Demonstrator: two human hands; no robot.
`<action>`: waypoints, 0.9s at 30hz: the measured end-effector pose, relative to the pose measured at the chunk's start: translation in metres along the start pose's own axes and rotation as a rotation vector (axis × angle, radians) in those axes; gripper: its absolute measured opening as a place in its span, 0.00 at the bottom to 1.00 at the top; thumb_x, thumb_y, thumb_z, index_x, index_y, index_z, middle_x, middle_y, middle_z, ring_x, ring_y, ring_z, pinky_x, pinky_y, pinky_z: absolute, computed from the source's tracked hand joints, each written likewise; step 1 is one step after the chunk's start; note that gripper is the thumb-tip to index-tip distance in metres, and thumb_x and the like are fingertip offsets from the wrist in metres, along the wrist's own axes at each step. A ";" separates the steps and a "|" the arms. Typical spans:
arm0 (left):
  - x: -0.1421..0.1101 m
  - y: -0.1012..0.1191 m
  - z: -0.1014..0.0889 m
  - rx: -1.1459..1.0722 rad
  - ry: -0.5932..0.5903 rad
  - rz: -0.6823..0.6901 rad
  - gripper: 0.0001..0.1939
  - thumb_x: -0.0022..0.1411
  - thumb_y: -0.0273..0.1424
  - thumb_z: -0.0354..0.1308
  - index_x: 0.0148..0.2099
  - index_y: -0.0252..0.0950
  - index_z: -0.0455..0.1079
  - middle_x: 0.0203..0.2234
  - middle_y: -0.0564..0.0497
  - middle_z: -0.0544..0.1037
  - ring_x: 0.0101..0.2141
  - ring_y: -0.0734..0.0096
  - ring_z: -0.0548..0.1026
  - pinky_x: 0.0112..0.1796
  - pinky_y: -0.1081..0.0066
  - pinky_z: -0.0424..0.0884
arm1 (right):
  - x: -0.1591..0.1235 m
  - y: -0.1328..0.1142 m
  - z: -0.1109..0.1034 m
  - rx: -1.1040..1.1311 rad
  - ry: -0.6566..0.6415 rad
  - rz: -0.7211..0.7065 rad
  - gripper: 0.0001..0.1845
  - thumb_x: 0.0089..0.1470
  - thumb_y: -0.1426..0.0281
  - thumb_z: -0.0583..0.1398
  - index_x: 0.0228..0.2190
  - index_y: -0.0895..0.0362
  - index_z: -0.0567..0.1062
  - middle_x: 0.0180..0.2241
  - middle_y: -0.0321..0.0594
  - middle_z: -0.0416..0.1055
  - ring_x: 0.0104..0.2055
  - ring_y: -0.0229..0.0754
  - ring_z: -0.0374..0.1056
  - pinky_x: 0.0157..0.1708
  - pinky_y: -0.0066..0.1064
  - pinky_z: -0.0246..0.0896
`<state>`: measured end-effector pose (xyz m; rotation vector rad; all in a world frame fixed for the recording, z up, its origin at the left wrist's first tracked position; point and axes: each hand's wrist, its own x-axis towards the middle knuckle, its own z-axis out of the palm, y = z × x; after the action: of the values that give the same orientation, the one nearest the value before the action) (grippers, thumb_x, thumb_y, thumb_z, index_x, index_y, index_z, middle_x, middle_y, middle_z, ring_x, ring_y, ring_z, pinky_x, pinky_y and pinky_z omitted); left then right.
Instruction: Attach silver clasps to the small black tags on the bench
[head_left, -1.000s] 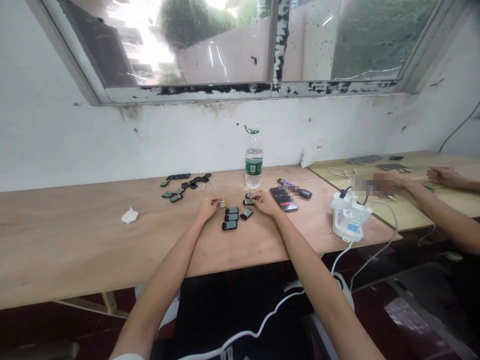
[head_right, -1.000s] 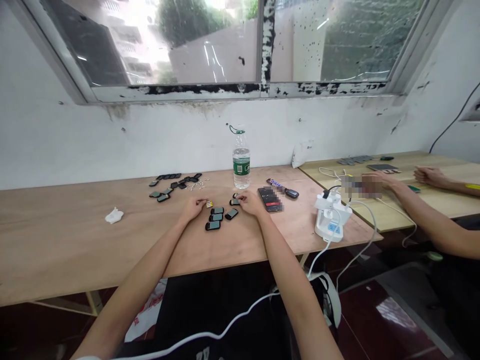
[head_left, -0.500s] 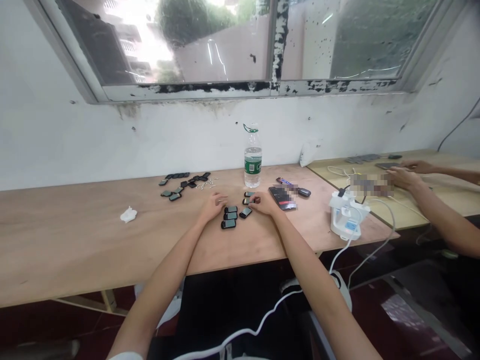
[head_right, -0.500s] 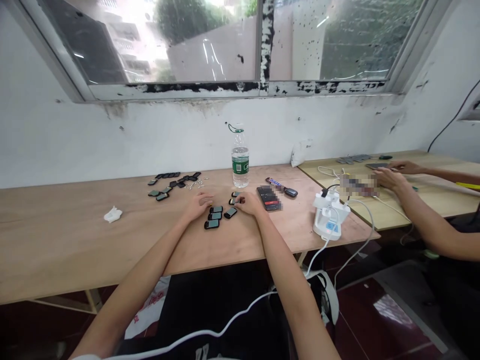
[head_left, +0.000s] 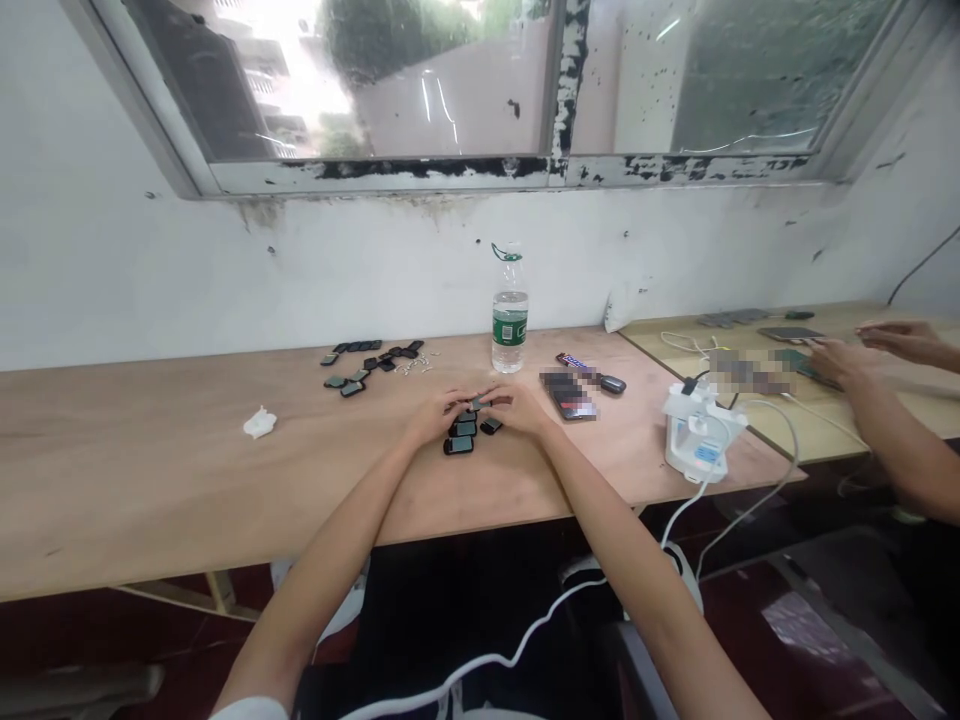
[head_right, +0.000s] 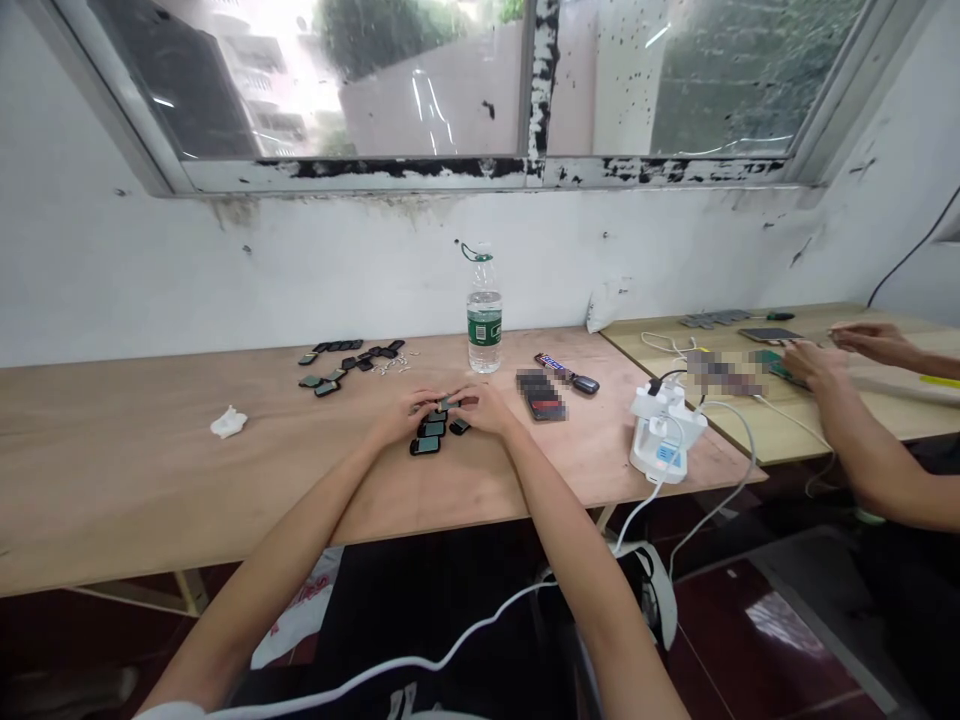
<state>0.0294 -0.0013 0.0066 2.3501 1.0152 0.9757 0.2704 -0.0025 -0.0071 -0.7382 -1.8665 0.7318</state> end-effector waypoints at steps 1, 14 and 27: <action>0.000 -0.001 0.000 0.006 0.010 0.015 0.17 0.72 0.38 0.56 0.55 0.41 0.82 0.54 0.45 0.83 0.53 0.56 0.81 0.57 0.57 0.76 | 0.000 0.000 0.000 -0.011 -0.003 -0.010 0.09 0.55 0.65 0.71 0.38 0.54 0.88 0.48 0.47 0.82 0.48 0.49 0.81 0.50 0.40 0.80; 0.001 -0.011 0.002 0.096 0.007 0.130 0.17 0.73 0.37 0.56 0.55 0.42 0.82 0.54 0.45 0.83 0.52 0.56 0.83 0.57 0.56 0.78 | -0.001 -0.001 -0.002 -0.014 0.020 -0.016 0.11 0.55 0.63 0.71 0.40 0.54 0.89 0.49 0.48 0.83 0.48 0.49 0.81 0.50 0.39 0.81; 0.001 -0.012 0.010 0.276 0.025 0.220 0.19 0.75 0.30 0.48 0.61 0.40 0.75 0.58 0.43 0.79 0.56 0.56 0.80 0.57 0.55 0.77 | -0.001 0.010 0.000 0.064 0.093 -0.023 0.16 0.53 0.56 0.73 0.38 0.54 0.89 0.50 0.49 0.82 0.46 0.50 0.82 0.48 0.41 0.82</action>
<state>0.0315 0.0060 -0.0065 2.7302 0.9682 0.9997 0.2725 0.0032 -0.0145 -0.6972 -1.7566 0.7277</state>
